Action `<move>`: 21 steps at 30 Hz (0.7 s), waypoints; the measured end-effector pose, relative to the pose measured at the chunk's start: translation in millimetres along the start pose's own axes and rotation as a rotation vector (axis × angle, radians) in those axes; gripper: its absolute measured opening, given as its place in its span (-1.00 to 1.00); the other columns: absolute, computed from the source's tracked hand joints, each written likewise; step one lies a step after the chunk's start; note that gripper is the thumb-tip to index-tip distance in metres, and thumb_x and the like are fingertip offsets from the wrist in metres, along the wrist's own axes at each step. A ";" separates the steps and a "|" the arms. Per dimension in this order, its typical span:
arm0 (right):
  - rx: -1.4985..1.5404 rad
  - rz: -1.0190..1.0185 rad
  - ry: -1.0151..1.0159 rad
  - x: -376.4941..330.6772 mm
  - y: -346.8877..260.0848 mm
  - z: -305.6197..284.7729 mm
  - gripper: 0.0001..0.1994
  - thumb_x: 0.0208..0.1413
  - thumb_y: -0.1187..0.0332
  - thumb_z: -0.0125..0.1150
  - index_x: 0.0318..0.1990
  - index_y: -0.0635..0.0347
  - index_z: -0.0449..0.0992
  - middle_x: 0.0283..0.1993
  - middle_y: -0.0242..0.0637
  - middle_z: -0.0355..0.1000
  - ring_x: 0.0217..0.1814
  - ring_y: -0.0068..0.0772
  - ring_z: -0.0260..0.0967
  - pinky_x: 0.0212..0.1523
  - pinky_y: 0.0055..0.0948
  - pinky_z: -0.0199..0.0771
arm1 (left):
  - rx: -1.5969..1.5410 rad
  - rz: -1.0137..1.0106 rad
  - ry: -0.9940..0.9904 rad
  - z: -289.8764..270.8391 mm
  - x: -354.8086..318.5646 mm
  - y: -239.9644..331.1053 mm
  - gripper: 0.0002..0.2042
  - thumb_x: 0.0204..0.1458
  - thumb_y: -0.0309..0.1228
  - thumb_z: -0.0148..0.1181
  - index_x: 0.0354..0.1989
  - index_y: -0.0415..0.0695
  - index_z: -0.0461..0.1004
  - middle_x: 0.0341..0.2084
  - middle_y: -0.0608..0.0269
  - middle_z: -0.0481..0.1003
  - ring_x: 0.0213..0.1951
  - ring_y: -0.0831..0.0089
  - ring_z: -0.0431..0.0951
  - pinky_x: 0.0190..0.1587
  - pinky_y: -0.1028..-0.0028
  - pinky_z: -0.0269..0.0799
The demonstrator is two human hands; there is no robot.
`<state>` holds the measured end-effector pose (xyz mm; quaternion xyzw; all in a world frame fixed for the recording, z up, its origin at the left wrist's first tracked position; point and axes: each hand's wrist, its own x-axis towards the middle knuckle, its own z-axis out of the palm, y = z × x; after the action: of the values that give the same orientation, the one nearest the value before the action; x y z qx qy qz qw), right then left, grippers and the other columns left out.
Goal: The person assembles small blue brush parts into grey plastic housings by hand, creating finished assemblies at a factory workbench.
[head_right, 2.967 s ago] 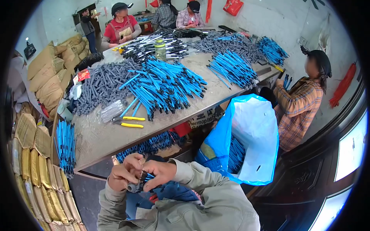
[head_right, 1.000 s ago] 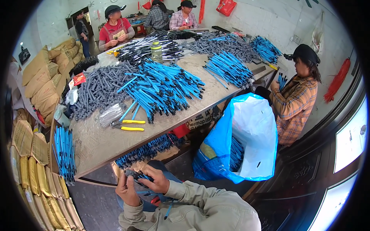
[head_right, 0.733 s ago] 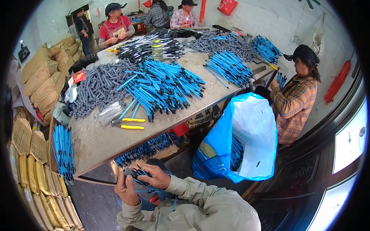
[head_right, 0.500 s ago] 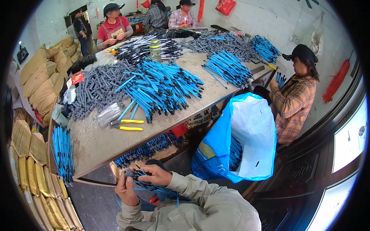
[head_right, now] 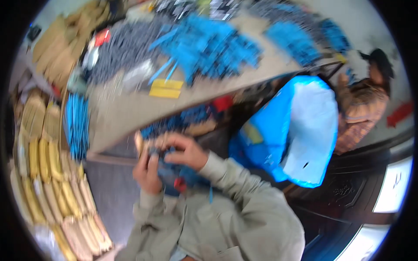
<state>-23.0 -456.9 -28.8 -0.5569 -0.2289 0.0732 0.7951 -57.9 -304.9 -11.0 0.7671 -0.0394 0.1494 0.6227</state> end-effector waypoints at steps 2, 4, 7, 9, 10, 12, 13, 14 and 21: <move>0.031 -0.021 0.023 -1.4 -1.6 -2.1 -0.74 -0.19 0.46 0.25 -0.29 0.24 0.37 -0.24 -0.32 0.31 -0.11 -0.45 0.23 -0.04 -0.45 0.20 | -0.035 -0.044 -0.042 2.3 2.5 4.5 -0.72 -0.06 -0.44 0.08 -0.21 -0.40 0.41 -0.28 0.01 0.48 -0.21 0.34 0.47 0.10 0.28 0.12; 0.059 -0.047 -0.004 3.0 5.8 -2.8 -0.76 -0.19 0.49 0.22 -0.31 0.23 0.34 -0.26 -0.29 0.30 -0.13 -0.40 0.22 -0.01 -0.41 0.16 | -0.096 -0.017 -0.007 2.2 -3.1 -10.6 -0.71 -0.04 -0.43 0.09 -0.17 -0.35 0.41 -0.27 0.10 0.49 -0.19 0.39 0.46 0.15 0.20 0.02; 0.110 -0.024 -0.070 2.5 12.1 -2.7 -0.74 -0.16 0.52 0.20 -0.26 0.24 0.32 -0.22 -0.28 0.29 -0.08 -0.40 0.20 0.03 -0.40 0.14 | -0.115 -0.024 -0.012 -1.4 -3.8 -8.0 -0.70 -0.03 -0.42 0.09 -0.13 -0.32 0.40 -0.26 0.15 0.49 -0.17 0.41 0.46 0.16 0.18 -0.02; 0.145 0.037 -0.126 1.5 13.5 -1.3 -0.70 -0.10 0.56 0.18 -0.16 0.26 0.33 -0.10 -0.28 0.30 0.06 -0.43 0.18 0.07 -0.42 0.13 | -0.134 -0.014 -0.030 -6.1 -7.0 -4.7 -0.70 -0.02 -0.41 0.09 -0.12 -0.31 0.39 -0.26 0.17 0.49 -0.15 0.41 0.45 0.17 0.18 -0.05; 0.155 0.043 -0.120 -1.8 14.3 2.3 -0.70 -0.10 0.56 0.18 -0.16 0.26 0.33 -0.10 -0.28 0.30 0.06 -0.43 0.18 0.07 -0.42 0.13 | -0.141 -0.021 -0.040 -9.2 -10.7 -4.1 -0.70 -0.01 -0.41 0.08 -0.10 -0.29 0.38 -0.26 0.19 0.49 -0.15 0.41 0.45 0.18 0.18 -0.06; 0.175 0.084 -0.121 -7.1 13.6 6.2 -0.70 -0.08 0.53 0.18 -0.15 0.26 0.32 -0.10 -0.29 0.29 0.06 -0.44 0.18 0.07 -0.43 0.13 | -0.161 -0.027 -0.065 -12.3 -15.1 -3.5 -0.69 0.00 -0.41 0.07 -0.08 -0.27 0.37 -0.25 0.21 0.50 -0.13 0.41 0.44 0.18 0.18 -0.09; 0.182 0.102 -0.121 -9.1 13.6 6.7 -0.70 -0.07 0.52 0.18 -0.14 0.25 0.31 -0.10 -0.29 0.29 0.06 -0.45 0.18 0.07 -0.43 0.12 | -0.159 -0.032 -0.073 -12.6 -16.0 -3.8 -0.69 0.00 -0.41 0.07 -0.08 -0.27 0.37 -0.25 0.21 0.50 -0.13 0.41 0.44 0.18 0.18 -0.09; 0.184 0.102 -0.112 -9.6 14.5 6.4 -0.70 -0.07 0.52 0.18 -0.14 0.25 0.31 -0.10 -0.29 0.29 0.06 -0.45 0.18 0.07 -0.43 0.12 | -0.153 -0.025 -0.067 -12.5 -16.3 -4.2 -0.69 0.00 -0.41 0.07 -0.08 -0.27 0.37 -0.25 0.21 0.49 -0.12 0.42 0.44 0.18 0.18 -0.09; 0.014 -0.050 -0.156 -6.1 10.1 7.5 -0.75 -0.08 0.42 0.19 -0.26 0.21 0.28 -0.27 -0.34 0.23 -0.19 -0.49 0.15 -0.08 -0.47 0.12 | -0.118 -0.002 -0.068 -9.3 -16.9 -5.4 -0.70 0.01 -0.43 0.05 -0.08 -0.29 0.37 -0.25 0.18 0.49 -0.12 0.42 0.44 0.18 0.20 -0.07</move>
<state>-30.3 -449.1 -37.8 -0.5381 -0.3035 0.0980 0.7802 -74.3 -296.8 -19.1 0.7337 -0.0685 0.1197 0.6653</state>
